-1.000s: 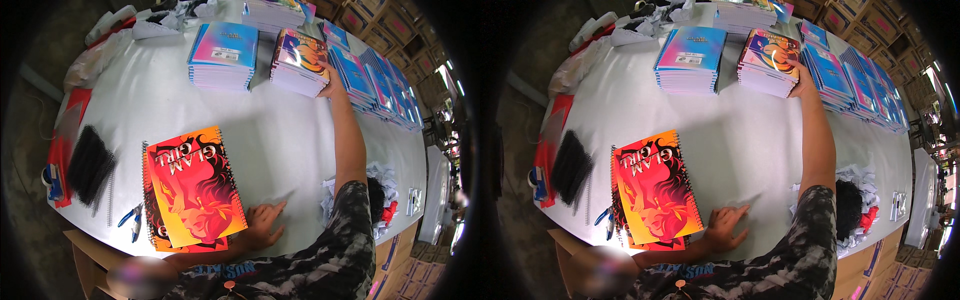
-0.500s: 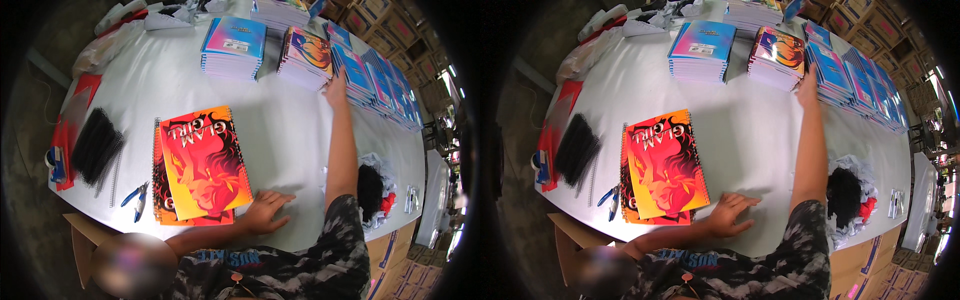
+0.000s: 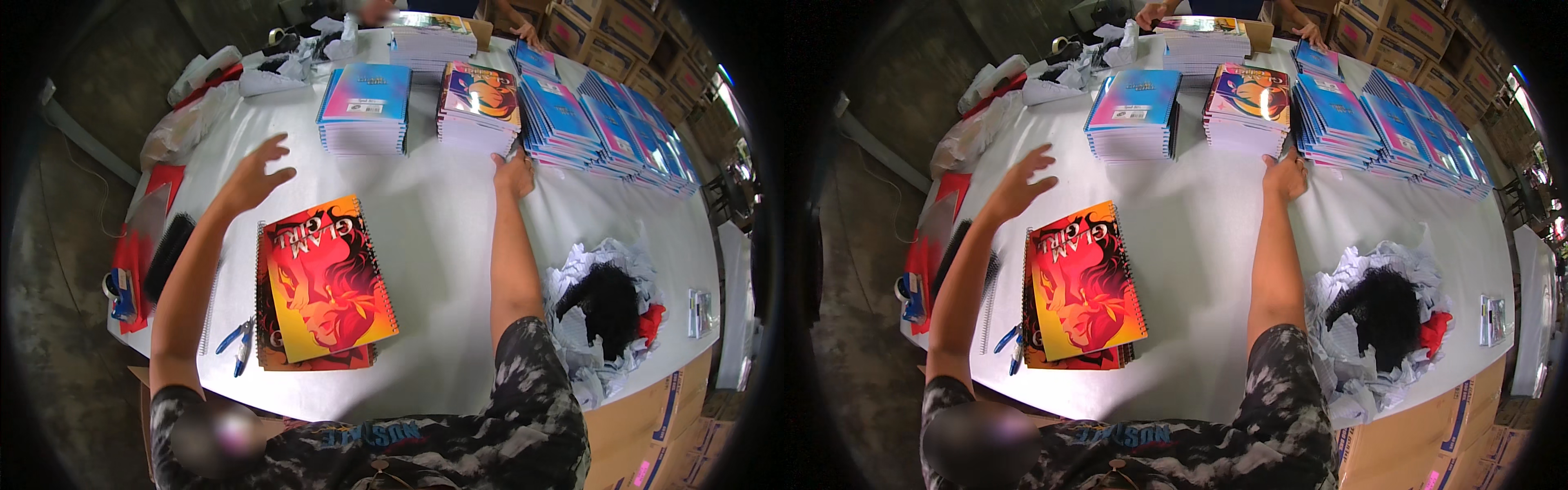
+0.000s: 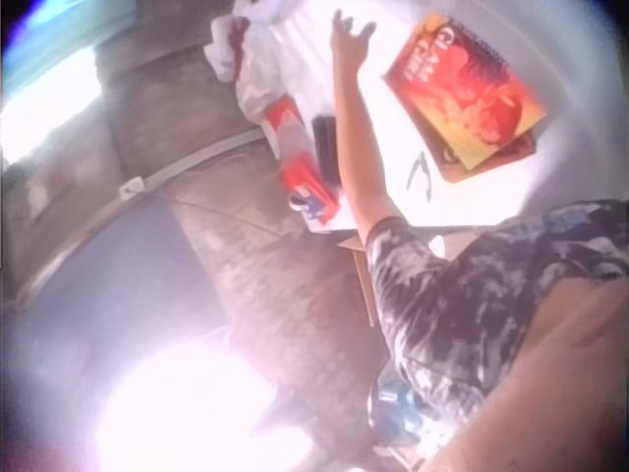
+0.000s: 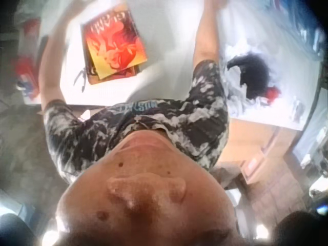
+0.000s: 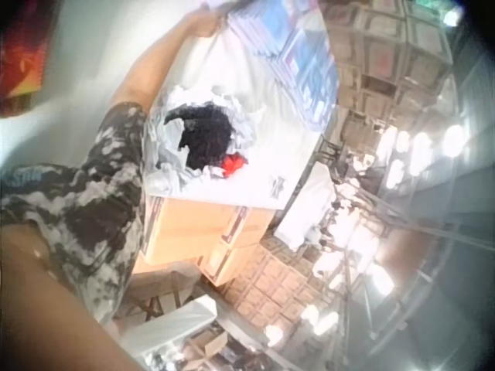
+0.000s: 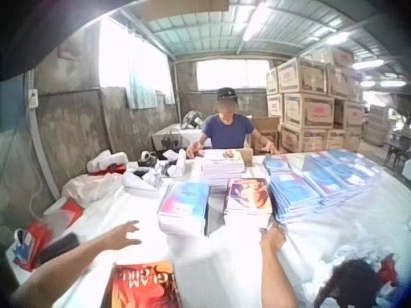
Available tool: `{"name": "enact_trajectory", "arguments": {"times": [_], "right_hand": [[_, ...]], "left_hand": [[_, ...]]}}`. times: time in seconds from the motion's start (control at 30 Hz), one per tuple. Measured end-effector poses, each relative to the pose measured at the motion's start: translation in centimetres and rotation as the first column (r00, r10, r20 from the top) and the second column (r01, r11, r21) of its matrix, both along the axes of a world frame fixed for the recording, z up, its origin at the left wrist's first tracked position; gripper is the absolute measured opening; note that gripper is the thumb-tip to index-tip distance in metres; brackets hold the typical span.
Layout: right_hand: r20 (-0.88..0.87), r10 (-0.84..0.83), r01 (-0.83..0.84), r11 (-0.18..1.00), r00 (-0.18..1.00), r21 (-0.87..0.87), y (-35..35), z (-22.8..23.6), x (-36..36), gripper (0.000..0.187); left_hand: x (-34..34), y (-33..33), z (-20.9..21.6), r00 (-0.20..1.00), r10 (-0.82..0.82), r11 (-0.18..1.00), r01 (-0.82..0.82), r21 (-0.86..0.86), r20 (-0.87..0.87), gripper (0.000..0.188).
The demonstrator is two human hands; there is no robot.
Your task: The person uses blue-handled wire cutters to trim the metal spiral binding of stacked spiral-bound notebooks. After cutting the spirals, the person stacks the finished notebooks and places them into a cardboard box.
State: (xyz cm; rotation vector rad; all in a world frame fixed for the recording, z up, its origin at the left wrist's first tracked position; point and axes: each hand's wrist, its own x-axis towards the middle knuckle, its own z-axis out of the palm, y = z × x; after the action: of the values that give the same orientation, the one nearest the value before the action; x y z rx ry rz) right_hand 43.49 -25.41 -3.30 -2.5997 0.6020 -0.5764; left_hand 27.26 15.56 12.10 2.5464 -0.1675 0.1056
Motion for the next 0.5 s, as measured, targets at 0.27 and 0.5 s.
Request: {"name": "enact_trajectory", "arguments": {"times": [0.27, 0.5], "right_hand": [[-0.036, -0.057, 0.061, 0.992, 0.998, 0.107, 0.0, 0.0, 0.6, 0.042], [-0.027, -0.009, 0.010, 1.000, 1.000, 0.013, -0.2, -0.8, 0.9, 0.035]], "left_hand": [[11.2, 0.1, -13.2, 0.983, 0.166, 0.975, -0.152, 0.161, -0.080, 0.105], [14.6, -3.2, -14.1, 0.961, 0.276, 0.960, -0.275, -0.057, 0.001, 0.074]]}}
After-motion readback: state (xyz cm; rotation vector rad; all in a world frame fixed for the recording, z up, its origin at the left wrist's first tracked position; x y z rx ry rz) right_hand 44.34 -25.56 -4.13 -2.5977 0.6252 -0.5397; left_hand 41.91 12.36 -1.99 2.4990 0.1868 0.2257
